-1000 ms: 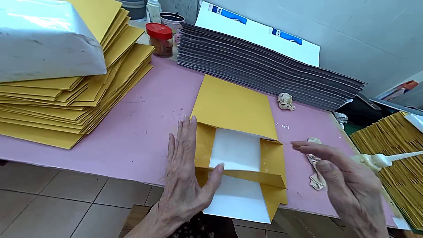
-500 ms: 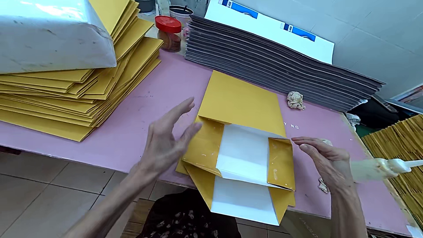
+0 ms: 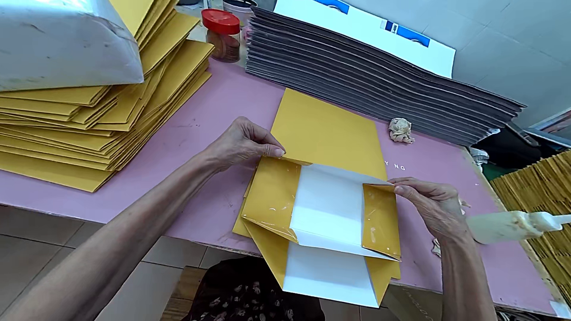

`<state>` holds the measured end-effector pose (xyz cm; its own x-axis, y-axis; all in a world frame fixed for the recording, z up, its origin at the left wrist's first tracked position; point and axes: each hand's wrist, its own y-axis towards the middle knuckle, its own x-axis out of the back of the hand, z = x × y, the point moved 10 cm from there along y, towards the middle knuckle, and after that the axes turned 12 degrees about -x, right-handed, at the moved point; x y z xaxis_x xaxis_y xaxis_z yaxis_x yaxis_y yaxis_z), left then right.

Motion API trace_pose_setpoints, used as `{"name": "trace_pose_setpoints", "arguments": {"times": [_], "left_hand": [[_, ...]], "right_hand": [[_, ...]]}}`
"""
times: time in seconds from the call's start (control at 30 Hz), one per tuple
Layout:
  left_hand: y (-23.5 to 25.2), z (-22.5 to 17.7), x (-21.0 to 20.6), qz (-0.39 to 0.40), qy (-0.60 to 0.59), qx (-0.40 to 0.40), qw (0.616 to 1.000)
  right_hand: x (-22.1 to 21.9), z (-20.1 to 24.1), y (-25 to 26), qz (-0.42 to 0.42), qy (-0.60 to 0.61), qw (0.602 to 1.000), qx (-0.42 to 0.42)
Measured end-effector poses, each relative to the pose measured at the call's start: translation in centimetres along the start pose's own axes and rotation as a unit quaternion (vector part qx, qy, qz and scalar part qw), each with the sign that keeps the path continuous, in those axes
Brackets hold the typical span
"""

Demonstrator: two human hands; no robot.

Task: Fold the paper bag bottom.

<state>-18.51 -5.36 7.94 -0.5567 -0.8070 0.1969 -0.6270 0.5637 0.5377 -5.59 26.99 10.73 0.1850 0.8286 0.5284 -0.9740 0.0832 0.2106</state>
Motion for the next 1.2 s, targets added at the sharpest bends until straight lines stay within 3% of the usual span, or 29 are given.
{"name": "trace_pose_setpoints", "arguments": {"times": [0.27,0.53,0.73,0.83,0.93,1.2], "left_hand": [[1.5,1.7,-0.4,0.036,-0.018,0.070,0.997],[1.6,4.5,-0.1,0.011,-0.016,0.252,0.968],[1.3,5.5,-0.1,-0.002,-0.013,0.295,0.955],[1.2,5.4,-0.2,0.001,-0.010,0.298,0.954],[1.2,5.4,-0.2,-0.006,-0.009,0.305,0.952],[1.0,5.4,-0.4,-0.008,-0.004,0.319,0.948]], "right_hand": [[0.0,-1.9,1.5,-0.010,-0.011,0.996,-0.091],[-0.4,-3.3,2.8,-0.034,-0.015,0.980,-0.198],[1.0,4.1,1.2,-0.136,-0.202,0.970,0.005],[-3.0,7.9,0.4,-0.053,-0.214,0.971,0.096],[-8.0,8.6,0.2,0.036,-0.276,0.951,0.136],[-11.8,7.5,0.9,0.098,-0.365,0.914,0.150]]}}
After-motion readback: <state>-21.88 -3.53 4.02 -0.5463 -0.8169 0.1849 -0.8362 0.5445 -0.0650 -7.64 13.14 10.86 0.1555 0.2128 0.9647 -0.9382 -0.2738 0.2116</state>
